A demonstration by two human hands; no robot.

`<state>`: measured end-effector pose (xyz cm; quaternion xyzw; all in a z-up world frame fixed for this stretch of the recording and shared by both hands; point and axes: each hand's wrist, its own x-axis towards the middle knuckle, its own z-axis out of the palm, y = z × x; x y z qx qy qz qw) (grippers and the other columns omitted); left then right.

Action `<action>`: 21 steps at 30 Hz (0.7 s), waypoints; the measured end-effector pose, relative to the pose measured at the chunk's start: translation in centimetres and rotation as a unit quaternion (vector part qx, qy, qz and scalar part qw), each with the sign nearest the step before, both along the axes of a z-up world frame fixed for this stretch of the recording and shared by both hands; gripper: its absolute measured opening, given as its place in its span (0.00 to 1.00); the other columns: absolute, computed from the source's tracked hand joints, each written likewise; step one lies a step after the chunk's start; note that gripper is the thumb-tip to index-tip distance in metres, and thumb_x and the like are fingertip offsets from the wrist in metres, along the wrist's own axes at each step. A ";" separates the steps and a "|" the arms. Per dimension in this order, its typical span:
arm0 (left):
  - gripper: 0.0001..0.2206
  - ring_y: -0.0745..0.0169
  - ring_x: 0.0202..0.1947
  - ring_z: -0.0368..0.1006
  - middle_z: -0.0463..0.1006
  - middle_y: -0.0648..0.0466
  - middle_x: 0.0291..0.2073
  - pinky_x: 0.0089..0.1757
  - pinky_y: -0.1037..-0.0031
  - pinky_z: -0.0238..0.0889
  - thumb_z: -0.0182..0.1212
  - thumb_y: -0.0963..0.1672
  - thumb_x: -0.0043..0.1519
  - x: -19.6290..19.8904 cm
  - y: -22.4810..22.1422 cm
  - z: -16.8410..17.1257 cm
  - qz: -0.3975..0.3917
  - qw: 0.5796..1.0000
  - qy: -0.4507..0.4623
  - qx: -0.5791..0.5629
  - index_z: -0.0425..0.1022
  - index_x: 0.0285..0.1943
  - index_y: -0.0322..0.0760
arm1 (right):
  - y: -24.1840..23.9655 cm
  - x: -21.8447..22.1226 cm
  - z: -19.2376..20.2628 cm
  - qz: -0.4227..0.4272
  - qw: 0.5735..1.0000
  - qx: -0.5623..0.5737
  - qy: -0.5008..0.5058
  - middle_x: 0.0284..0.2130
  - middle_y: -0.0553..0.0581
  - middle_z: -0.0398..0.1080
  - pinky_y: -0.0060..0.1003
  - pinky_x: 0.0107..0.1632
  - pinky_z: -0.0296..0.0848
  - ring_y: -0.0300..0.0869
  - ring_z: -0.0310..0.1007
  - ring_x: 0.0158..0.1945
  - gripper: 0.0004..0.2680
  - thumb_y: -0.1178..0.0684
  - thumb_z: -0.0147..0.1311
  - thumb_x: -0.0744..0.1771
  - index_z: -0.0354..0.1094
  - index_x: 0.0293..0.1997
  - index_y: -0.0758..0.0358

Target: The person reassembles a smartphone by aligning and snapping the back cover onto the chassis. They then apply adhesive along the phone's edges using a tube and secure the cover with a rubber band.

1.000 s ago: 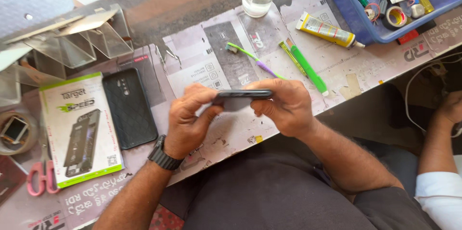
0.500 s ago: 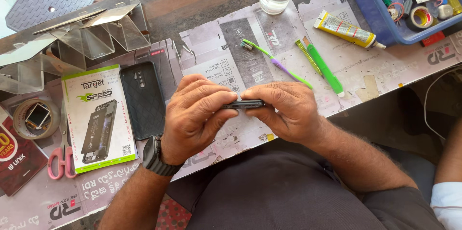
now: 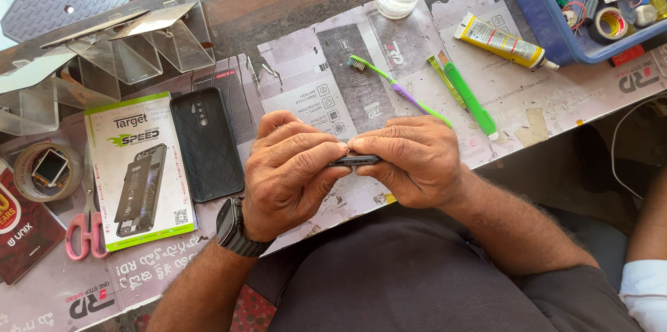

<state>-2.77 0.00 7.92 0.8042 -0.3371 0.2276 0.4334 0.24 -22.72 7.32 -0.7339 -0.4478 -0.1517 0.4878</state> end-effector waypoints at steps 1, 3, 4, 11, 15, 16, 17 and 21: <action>0.10 0.61 0.41 0.79 0.83 0.54 0.40 0.49 0.63 0.63 0.70 0.45 0.62 0.0 0.1 -0.2 0.000 1.000 -0.002 0.000 0.78 0.47 0.37 | 0.0 0.1 0.0 0.003 1.000 -0.003 -0.005 0.40 0.60 0.78 0.38 0.42 0.80 0.46 0.82 0.40 0.11 0.53 0.64 0.67 0.70 0.50 0.67; 0.10 0.61 0.41 0.79 0.83 0.54 0.40 0.49 0.65 0.64 0.70 0.45 0.63 -0.1 0.2 -0.6 0.003 1.000 0.006 -0.024 0.78 0.48 0.37 | 0.0 0.2 -0.2 0.008 1.000 -0.010 -0.015 0.42 0.60 0.78 0.40 0.44 0.80 0.47 0.82 0.42 0.11 0.54 0.64 0.68 0.70 0.51 0.67; 0.10 0.61 0.41 0.79 0.83 0.54 0.40 0.49 0.65 0.64 0.70 0.45 0.63 -0.1 0.3 -0.9 0.004 0.999 0.009 -0.036 0.78 0.48 0.37 | 0.1 0.4 -0.4 -0.007 1.000 -0.021 -0.019 0.40 0.59 0.78 0.40 0.42 0.77 0.47 0.79 0.38 0.13 0.52 0.67 0.66 0.70 0.50 0.66; 0.09 0.60 0.42 0.79 0.83 0.53 0.43 0.48 0.70 0.71 0.69 0.42 0.65 0.0 1.6 -2.6 -0.015 0.960 0.163 -0.226 0.79 0.51 0.37 | 0.1 0.8 -2.2 -0.076 0.993 -0.093 0.017 0.36 0.52 0.76 0.41 0.47 0.69 0.45 0.75 0.40 0.12 0.55 0.71 0.61 0.74 0.46 0.60; 0.11 0.58 0.42 0.79 0.83 0.53 0.41 0.51 0.64 0.70 0.71 0.40 0.61 0.2 2.8 -2.2 0.013 0.993 0.106 -0.055 0.77 0.50 0.35 | -1.6 0.9 -1.9 -0.081 0.990 -0.113 -0.012 0.35 0.51 0.77 0.41 0.49 0.67 0.45 0.75 0.41 0.10 0.57 0.72 0.61 0.75 0.43 0.61; 0.11 0.58 0.41 0.79 0.83 0.53 0.40 0.51 0.63 0.69 0.72 0.40 0.60 0.1 2.8 -2.2 0.033 0.997 0.074 0.002 0.77 0.49 0.34 | -1.9 0.9 -1.7 -0.083 0.989 -0.123 -0.009 0.34 0.51 0.77 0.41 0.48 0.66 0.44 0.75 0.40 0.10 0.57 0.72 0.61 0.75 0.42 0.60; 0.11 0.56 0.40 0.79 0.82 0.52 0.39 0.50 0.63 0.69 0.72 0.41 0.60 0.1 2.7 -2.2 0.028 0.997 0.068 0.019 0.77 0.48 0.34 | -2.1 0.9 -1.6 -0.083 0.987 -0.135 -0.005 0.33 0.51 0.77 0.41 0.46 0.66 0.44 0.74 0.39 0.10 0.57 0.72 0.61 0.75 0.42 0.60; 0.12 0.52 0.36 0.77 0.81 0.50 0.37 0.46 0.62 0.68 0.74 0.43 0.59 0.2 1.7 -3.3 0.018 0.997 0.041 0.059 0.78 0.46 0.33 | -1.8 1.0 -2.0 -0.078 0.982 -0.171 0.006 0.33 0.51 0.77 0.42 0.45 0.65 0.43 0.73 0.38 0.09 0.58 0.72 0.61 0.76 0.41 0.60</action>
